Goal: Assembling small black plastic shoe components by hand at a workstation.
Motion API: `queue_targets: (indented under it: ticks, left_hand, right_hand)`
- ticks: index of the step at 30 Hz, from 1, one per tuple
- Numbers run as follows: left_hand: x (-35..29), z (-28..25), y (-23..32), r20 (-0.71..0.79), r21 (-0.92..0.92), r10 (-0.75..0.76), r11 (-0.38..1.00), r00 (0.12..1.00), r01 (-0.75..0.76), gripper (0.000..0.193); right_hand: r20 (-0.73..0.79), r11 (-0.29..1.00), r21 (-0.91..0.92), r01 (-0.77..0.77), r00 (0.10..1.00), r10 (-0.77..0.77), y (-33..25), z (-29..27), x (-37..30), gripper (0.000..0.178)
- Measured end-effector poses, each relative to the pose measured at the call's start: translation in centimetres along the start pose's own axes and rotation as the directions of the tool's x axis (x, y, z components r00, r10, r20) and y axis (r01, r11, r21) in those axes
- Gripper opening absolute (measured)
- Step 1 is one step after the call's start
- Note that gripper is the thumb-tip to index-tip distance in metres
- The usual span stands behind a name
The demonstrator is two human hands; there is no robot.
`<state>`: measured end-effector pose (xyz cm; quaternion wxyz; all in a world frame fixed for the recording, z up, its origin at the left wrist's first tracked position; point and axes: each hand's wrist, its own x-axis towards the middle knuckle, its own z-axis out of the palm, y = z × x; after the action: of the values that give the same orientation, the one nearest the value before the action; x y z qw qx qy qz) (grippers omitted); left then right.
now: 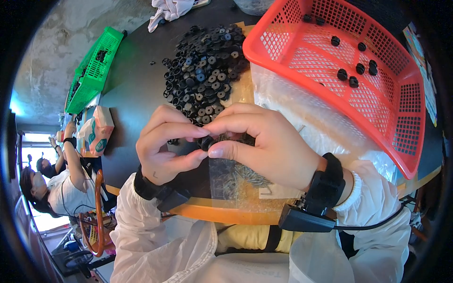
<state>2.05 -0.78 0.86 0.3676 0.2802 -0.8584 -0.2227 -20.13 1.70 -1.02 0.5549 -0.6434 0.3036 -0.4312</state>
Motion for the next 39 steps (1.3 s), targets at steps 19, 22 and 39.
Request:
queue_targets:
  ticks: [19,22,39]
  left_hand:
    - [-0.3,1.3,1.4,-0.161,-0.002,0.175,0.984,0.971,-0.177,0.023]
    - [-0.5,1.4,1.1,-0.118,-0.050,0.203,0.976,0.972,-0.210,0.029]
    - [0.3,1.0,0.7,-0.162,0.071,0.296,0.955,0.941,-0.288,0.029]
  right_hand:
    - [0.065,0.999,-0.030,-0.017,0.998,0.019,-1.1,0.6,-0.2,0.025]
    - [0.091,0.999,-0.031,-0.022,0.996,0.025,-1.0,0.2,-0.1,0.026]
    - [0.046,0.652,-0.718,0.244,0.951,-0.305,-5.0,-0.9,0.1,0.029]
